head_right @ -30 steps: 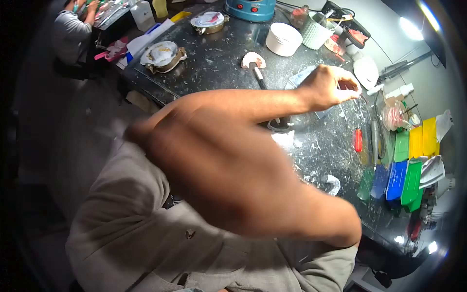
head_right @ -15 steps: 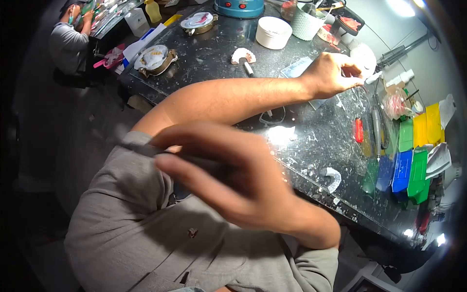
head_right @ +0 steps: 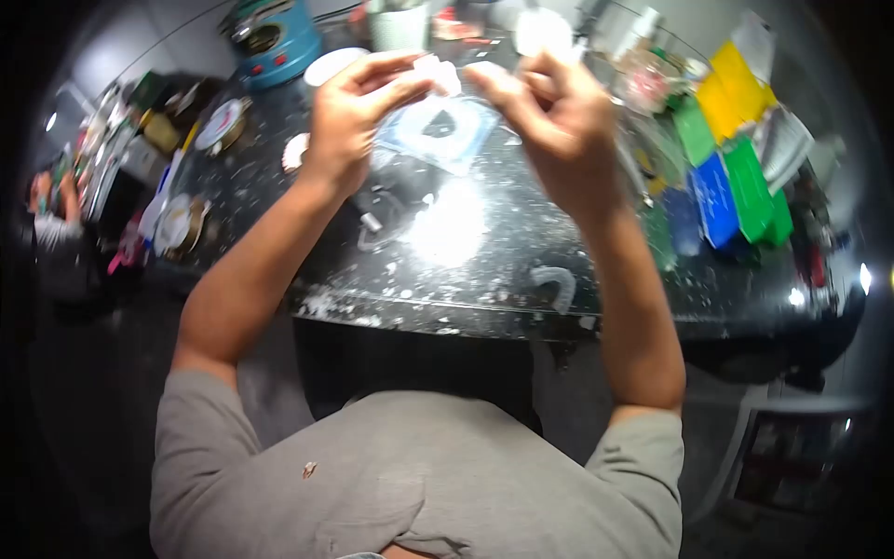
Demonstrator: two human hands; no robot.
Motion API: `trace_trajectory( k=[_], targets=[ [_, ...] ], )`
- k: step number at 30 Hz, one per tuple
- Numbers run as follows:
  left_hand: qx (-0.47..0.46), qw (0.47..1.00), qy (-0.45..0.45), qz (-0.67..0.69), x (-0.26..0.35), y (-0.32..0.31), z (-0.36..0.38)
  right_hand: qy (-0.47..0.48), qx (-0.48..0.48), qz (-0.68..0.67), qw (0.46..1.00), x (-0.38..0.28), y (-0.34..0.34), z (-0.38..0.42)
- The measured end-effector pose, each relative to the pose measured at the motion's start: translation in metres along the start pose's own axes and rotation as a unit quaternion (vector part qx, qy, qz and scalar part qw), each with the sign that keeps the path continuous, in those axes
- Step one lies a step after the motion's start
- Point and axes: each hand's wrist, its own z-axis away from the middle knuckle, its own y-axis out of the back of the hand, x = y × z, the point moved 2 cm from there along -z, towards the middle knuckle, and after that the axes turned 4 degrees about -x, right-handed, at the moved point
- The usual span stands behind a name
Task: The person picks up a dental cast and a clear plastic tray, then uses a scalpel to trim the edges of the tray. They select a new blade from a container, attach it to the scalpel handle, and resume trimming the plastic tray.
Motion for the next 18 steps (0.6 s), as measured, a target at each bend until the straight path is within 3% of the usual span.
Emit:
trace_trajectory(
  k=[3,5,6,12,13,15,18],
  targets=[
    [0.011,0.997,0.042,0.066,-0.003,-0.006,0.011,0.22,0.017,0.026,0.975,0.025,-0.023,-0.02],
    [0.013,0.994,0.071,0.086,-0.005,-0.007,0.019,0.18,-0.01,0.0,0.984,0.032,-0.031,-0.015],
    [0.026,0.992,0.079,0.1,-0.006,-0.007,0.021,0.114,-0.057,0.028,0.991,0.028,-0.031,-0.01],
    [0.054,0.993,0.091,0.052,-0.014,-0.007,0.033,0.069,-0.032,-0.021,0.997,0.038,-0.032,0.004],
    [0.051,0.993,0.095,0.054,-0.015,-0.008,0.034,0.065,-0.029,-0.019,0.997,0.043,-0.033,0.005],
    [0.034,0.997,0.058,-0.03,-0.014,-0.01,0.035,0.152,0.015,0.063,0.986,0.047,-0.037,0.007],
    [0.037,0.996,0.07,-0.037,-0.015,-0.013,0.035,0.139,0.008,0.108,0.984,0.042,-0.035,0.01]
  ],
)
